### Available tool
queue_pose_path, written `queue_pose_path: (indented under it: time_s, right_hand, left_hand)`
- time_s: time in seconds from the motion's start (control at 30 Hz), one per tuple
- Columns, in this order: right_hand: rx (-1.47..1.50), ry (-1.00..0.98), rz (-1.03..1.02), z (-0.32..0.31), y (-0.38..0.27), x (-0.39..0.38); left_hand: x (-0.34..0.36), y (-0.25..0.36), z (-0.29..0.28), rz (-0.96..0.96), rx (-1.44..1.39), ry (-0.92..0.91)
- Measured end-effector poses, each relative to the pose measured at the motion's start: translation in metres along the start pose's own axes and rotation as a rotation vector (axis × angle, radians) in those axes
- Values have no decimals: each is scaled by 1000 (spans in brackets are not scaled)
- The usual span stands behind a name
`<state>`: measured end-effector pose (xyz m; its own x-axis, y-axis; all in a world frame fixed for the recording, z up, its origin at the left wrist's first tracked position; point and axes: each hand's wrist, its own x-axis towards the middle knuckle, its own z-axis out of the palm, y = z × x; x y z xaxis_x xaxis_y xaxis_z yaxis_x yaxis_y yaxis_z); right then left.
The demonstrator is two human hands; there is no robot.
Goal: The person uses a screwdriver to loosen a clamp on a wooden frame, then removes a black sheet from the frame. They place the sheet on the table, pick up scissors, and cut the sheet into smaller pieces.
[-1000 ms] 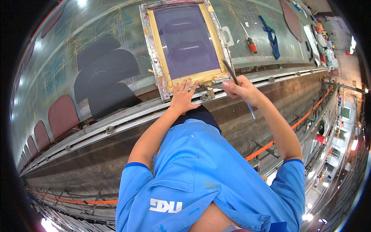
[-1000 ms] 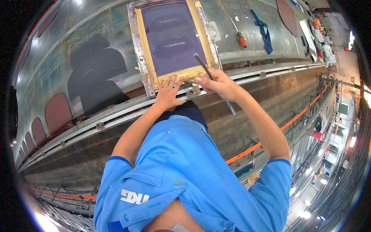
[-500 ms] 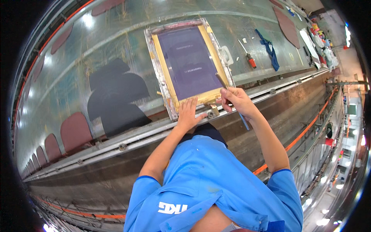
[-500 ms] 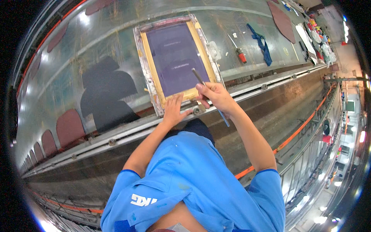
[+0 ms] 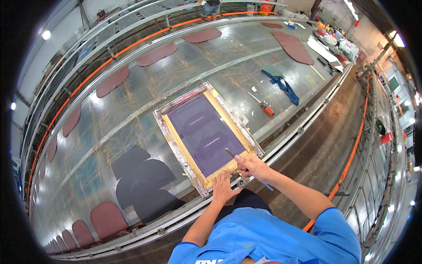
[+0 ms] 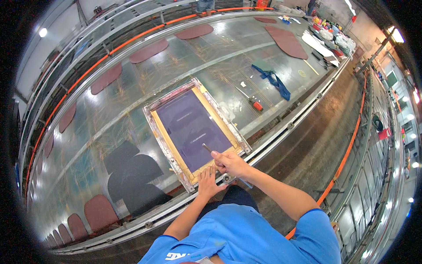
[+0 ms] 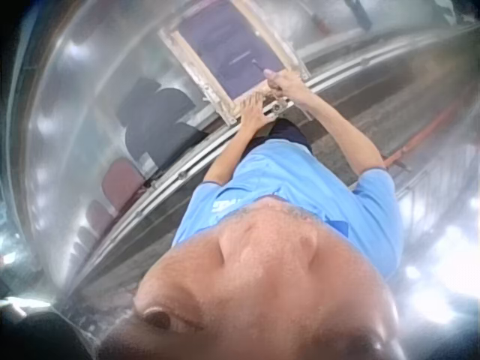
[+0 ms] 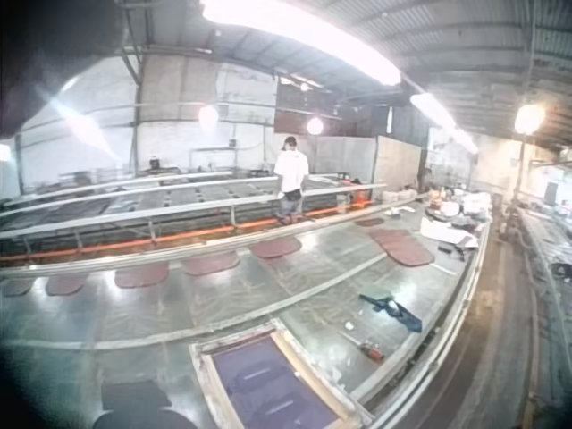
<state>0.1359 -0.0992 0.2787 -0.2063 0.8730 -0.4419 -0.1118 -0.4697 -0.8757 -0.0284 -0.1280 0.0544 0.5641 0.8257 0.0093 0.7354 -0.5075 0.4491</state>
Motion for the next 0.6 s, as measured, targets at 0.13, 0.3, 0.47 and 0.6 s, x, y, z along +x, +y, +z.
queue_pose_path:
  time_s: [0.13,0.3,0.47,0.6]
  right_hand:
    - [23,11,-29,-2,11,-3]
    - [199,192,-31,11,20,0]
    - [199,256,-70,10,20,13]
    - [180,220,-83,9,19,7]
  left_hand:
    - [-2,4,0,-20,-17,8]
    - [-2,1,1,-37,-35,26]
    - [-2,-2,2,-18,-24,34]
    - [1,-1,1,-11,-18,48]
